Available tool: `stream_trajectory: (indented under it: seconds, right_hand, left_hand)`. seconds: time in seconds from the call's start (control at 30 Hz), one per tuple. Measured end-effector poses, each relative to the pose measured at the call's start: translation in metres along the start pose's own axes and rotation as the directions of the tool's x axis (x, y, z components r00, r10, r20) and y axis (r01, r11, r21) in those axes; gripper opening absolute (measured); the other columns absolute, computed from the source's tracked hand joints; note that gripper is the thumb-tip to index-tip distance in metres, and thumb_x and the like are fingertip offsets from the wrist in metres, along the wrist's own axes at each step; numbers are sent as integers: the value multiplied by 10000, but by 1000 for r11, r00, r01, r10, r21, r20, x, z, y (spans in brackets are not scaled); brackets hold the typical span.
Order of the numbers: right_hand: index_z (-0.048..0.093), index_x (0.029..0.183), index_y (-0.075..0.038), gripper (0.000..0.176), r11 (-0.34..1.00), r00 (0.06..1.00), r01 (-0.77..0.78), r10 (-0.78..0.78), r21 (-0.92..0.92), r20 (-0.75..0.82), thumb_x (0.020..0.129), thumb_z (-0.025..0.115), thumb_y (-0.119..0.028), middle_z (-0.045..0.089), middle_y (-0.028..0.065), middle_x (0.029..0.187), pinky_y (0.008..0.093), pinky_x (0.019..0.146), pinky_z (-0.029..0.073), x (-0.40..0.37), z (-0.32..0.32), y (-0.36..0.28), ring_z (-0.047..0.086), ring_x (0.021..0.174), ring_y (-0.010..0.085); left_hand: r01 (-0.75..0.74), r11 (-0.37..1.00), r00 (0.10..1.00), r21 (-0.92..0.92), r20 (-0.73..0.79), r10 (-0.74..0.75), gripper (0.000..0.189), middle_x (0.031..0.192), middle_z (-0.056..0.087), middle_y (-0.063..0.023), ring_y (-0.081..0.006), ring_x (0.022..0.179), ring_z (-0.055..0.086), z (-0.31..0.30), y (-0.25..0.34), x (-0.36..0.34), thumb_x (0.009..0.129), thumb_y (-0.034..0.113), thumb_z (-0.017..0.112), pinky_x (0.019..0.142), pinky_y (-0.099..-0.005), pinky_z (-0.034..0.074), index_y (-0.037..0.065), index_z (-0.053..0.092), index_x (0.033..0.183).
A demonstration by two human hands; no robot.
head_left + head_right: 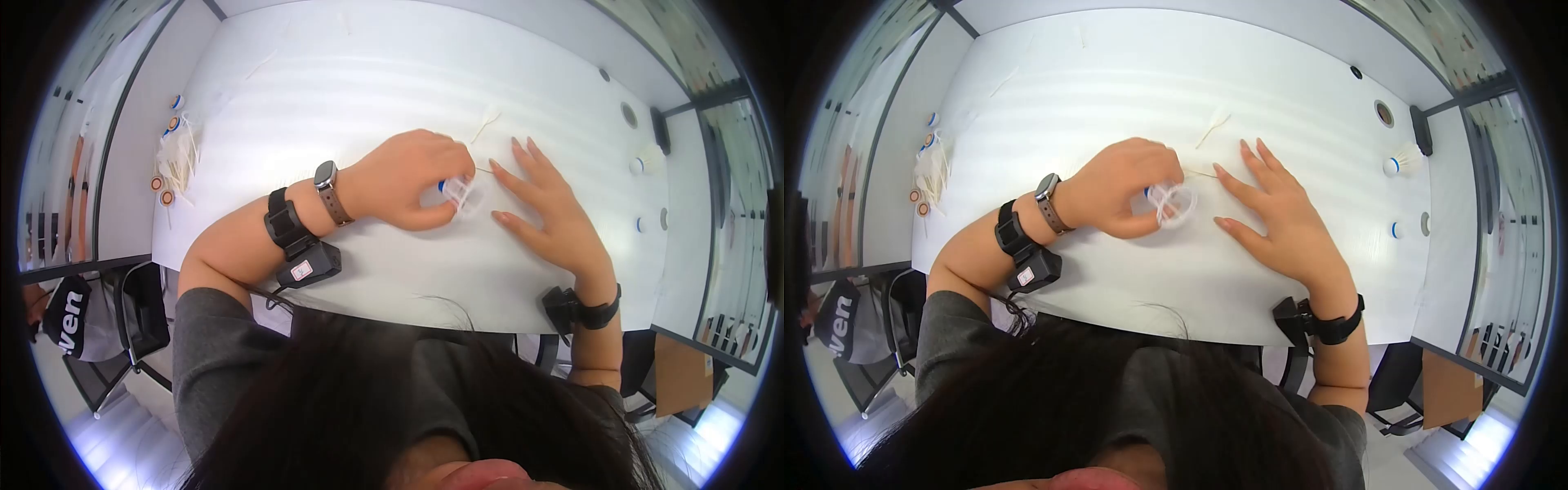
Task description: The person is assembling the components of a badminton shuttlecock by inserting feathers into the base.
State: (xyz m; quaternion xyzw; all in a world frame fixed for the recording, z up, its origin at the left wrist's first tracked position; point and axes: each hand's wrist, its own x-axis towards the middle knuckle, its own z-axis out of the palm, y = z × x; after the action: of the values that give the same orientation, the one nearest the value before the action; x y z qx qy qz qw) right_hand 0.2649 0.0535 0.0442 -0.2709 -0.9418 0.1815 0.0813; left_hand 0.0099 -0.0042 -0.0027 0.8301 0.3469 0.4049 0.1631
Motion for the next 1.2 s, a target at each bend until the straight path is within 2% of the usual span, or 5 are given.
stream_trajectory:
  seconds: [0.17, 0.3, 0.53, 0.93, 1.2]
  right_hand:
    - [624, 1309, -103, 456, 997, 997, 33, -28, 77, -72, 877, 695, -229, 455, 151, 1493, 447, 1130, 328, 5, 12, 1, 342, 1429, 372]
    - [666, 1244, -96, 393, 994, 995, 59, -51, 90, -88, 864, 703, -188, 481, 140, 1475, 448, 1124, 335, 3, 17, 6, 355, 1423, 365]
    - [724, 1099, -87, 298, 997, 965, 67, -58, 28, -255, 801, 728, -87, 616, 78, 1315, 427, 1054, 415, 1, 17, 6, 473, 1344, 323]
    - [719, 892, -77, 138, 996, 953, 84, -74, 19, -294, 758, 750, -57, 669, 64, 1128, 416, 985, 458, 1, 27, 10, 539, 1277, 319]
    - [553, 772, -60, 259, 997, 973, 55, -41, 55, -228, 768, 794, -155, 514, 105, 974, 482, 1001, 435, 5, 25, 4, 503, 1246, 408]
  left_hand:
    - [149, 981, 980, 124, -151, -130, 341, 958, 582, -104, -305, 866, 565, -1, -4, 1, 759, 141, 708, 797, -385, 447, 56, 547, 1047]
    - [235, 954, 967, 184, -145, -210, 446, 1009, 566, -128, -321, 918, 548, -2, -12, -1, 769, 194, 743, 854, -401, 429, 36, 520, 1121]
    - [262, 951, 963, 163, 24, -269, 508, 1030, 568, -137, -322, 950, 544, -6, -3, 1, 775, 285, 782, 882, -408, 431, 39, 529, 1141]
    - [340, 938, 921, 70, 179, -347, 367, 977, 612, -95, -291, 906, 580, -2, -5, 0, 844, 276, 763, 847, -387, 463, 62, 564, 1067]
    - [338, 939, 921, 66, 181, -344, 385, 945, 606, -103, -295, 871, 571, -1, -6, -1, 850, 288, 760, 814, -394, 463, 52, 561, 1078]
